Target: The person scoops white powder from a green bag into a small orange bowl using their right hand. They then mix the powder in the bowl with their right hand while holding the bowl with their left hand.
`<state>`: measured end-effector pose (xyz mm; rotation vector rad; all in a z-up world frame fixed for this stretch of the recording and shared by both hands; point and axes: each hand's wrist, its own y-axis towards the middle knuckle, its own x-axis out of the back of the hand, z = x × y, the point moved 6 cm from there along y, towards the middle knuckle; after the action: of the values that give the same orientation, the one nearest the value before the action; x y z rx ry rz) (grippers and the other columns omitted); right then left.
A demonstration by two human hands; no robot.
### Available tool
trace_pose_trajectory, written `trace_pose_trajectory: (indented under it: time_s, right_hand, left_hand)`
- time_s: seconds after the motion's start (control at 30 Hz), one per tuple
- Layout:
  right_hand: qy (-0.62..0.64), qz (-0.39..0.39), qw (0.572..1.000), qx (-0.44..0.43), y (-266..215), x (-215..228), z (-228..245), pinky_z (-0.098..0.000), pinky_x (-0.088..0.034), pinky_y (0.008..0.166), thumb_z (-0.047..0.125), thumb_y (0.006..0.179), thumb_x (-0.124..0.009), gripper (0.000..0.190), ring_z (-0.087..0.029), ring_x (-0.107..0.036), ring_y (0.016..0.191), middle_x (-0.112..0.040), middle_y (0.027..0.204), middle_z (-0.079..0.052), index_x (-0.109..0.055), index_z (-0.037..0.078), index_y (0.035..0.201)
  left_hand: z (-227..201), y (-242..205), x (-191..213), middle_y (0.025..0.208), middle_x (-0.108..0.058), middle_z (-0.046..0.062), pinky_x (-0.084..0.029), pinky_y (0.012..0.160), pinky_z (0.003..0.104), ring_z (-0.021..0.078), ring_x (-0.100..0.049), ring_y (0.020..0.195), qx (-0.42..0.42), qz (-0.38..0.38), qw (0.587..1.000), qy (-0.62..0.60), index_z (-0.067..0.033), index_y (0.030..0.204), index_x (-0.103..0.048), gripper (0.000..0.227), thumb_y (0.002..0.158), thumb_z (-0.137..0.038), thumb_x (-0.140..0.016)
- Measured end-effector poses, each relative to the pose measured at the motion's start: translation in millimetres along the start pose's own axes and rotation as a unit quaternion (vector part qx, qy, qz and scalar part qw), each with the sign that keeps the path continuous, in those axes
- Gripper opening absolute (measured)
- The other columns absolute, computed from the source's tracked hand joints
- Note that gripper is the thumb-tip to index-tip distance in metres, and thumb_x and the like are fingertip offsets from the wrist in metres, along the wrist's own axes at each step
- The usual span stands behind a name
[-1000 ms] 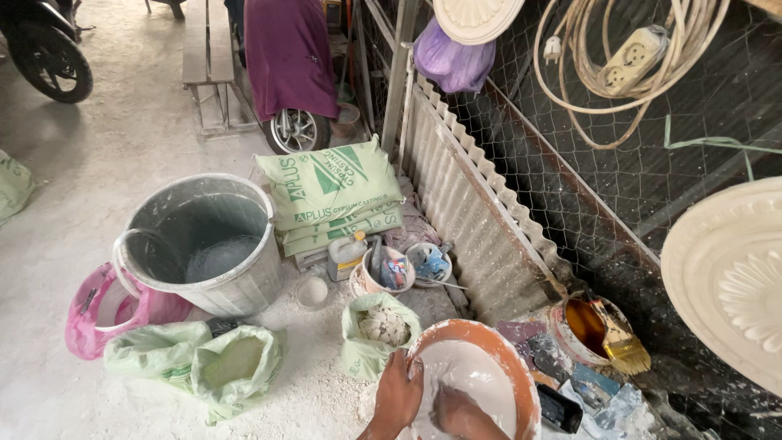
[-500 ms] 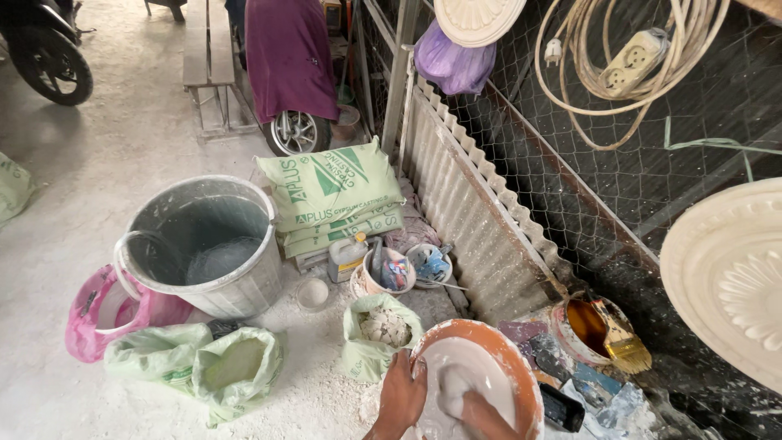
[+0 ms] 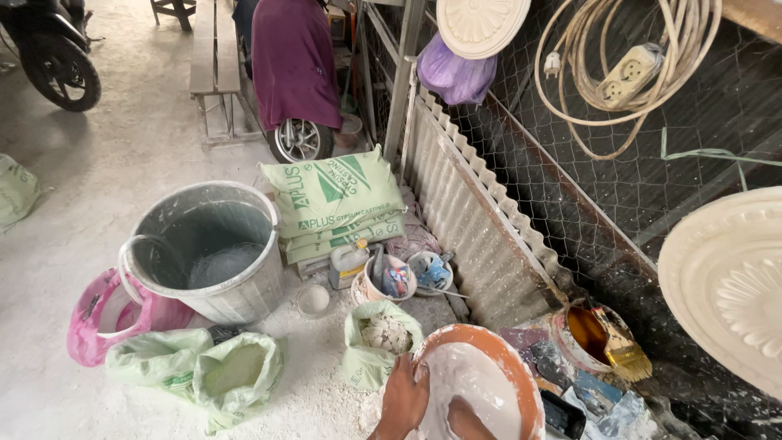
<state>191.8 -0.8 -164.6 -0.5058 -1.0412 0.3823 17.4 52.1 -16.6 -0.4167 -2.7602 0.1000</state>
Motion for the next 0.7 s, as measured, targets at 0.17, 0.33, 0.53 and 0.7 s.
trace_pose_trajectory:
  time_s: [0.17, 0.33, 0.53, 0.7]
  right_hand:
    - [0.109, -0.047, 0.993, 0.010, -12.5, 31.4, -18.0, -0.0448, -0.053, 0.083, 0.029, 0.098, -0.065, 0.047, -0.039, -0.064, 0.098, -0.063, 0.109, -0.029, -0.057, -0.013, 0.119]
    - [0.218, -0.077, 0.972, -0.040, -45.1, 48.8, -49.4, -0.0446, -0.053, 0.082, 0.028, 0.098, -0.065, 0.047, -0.039, -0.065, 0.096, -0.064, 0.108, -0.028, -0.057, -0.013, 0.119]
    - [0.267, -0.018, 0.963, -0.038, -48.9, 37.4, -46.8, -0.0444, -0.054, 0.080, 0.027, 0.097, -0.066, 0.046, -0.039, -0.065, 0.094, -0.064, 0.106, -0.028, -0.057, -0.013, 0.119]
    - [0.273, -0.011, 0.962, -0.027, -42.4, 26.2, -36.8, -0.0442, -0.054, 0.079, 0.026, 0.096, -0.067, 0.046, -0.039, -0.065, 0.092, -0.064, 0.105, -0.028, -0.057, -0.013, 0.119]
  left_hand:
    - [-0.8, 4.3, -0.6, 0.116, -0.062, 0.028, -0.046, 0.095, 0.051, 0.0475, -0.059, 0.110, 0.010, 0.008, 1.000, 0.008, 0.0008, 0.120, -0.054, 0.040, 0.091, -0.026, -0.061]
    - [1.1, 3.0, -1.3, 0.115, -0.064, 0.027, -0.047, 0.095, 0.051, 0.0467, -0.060, 0.110, 0.022, 0.017, 0.999, 0.017, 0.0004, 0.118, -0.057, 0.038, 0.096, -0.030, -0.055]
    - [0.6, 4.4, -1.4, 0.114, -0.064, 0.026, -0.046, 0.094, 0.052, 0.0469, -0.060, 0.109, 0.026, 0.007, 0.999, 0.017, -0.0003, 0.115, -0.057, 0.036, 0.098, -0.032, -0.054]
    - [0.0, 3.3, -1.4, 0.114, -0.064, 0.027, -0.046, 0.094, 0.052, 0.0473, -0.060, 0.109, 0.019, 0.001, 1.000, 0.012, -0.0015, 0.115, -0.057, 0.036, 0.097, -0.033, -0.054]
